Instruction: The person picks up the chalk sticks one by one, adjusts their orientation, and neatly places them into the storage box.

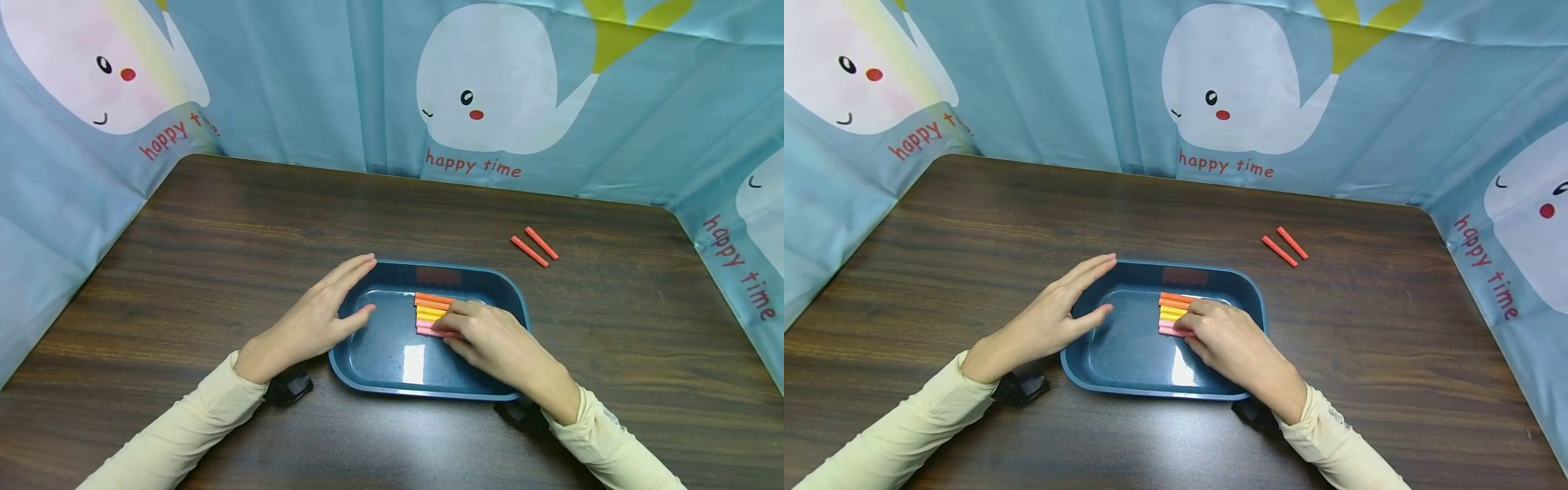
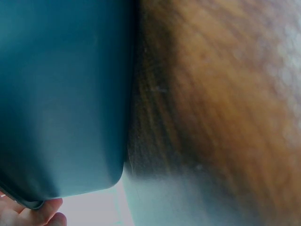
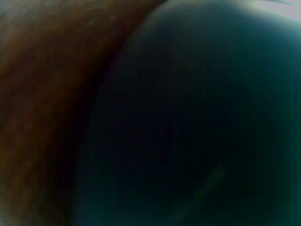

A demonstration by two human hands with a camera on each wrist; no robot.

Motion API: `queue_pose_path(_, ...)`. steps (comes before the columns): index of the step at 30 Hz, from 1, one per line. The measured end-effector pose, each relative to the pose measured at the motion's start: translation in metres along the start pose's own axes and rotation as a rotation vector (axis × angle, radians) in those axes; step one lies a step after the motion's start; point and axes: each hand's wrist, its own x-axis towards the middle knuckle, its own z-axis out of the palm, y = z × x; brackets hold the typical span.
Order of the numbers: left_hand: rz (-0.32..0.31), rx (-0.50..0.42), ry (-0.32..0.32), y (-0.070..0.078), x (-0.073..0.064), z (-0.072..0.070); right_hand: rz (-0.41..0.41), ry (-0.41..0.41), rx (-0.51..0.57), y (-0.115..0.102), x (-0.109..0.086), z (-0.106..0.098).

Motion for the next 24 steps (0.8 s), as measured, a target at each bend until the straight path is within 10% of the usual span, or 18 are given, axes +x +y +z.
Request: queue_pose_path(24,0.010,0.004,0.009,-0.0003,0.0004,0.0002,0.008,0.098,0.213,0.0080,-0.0005,-0.0073)
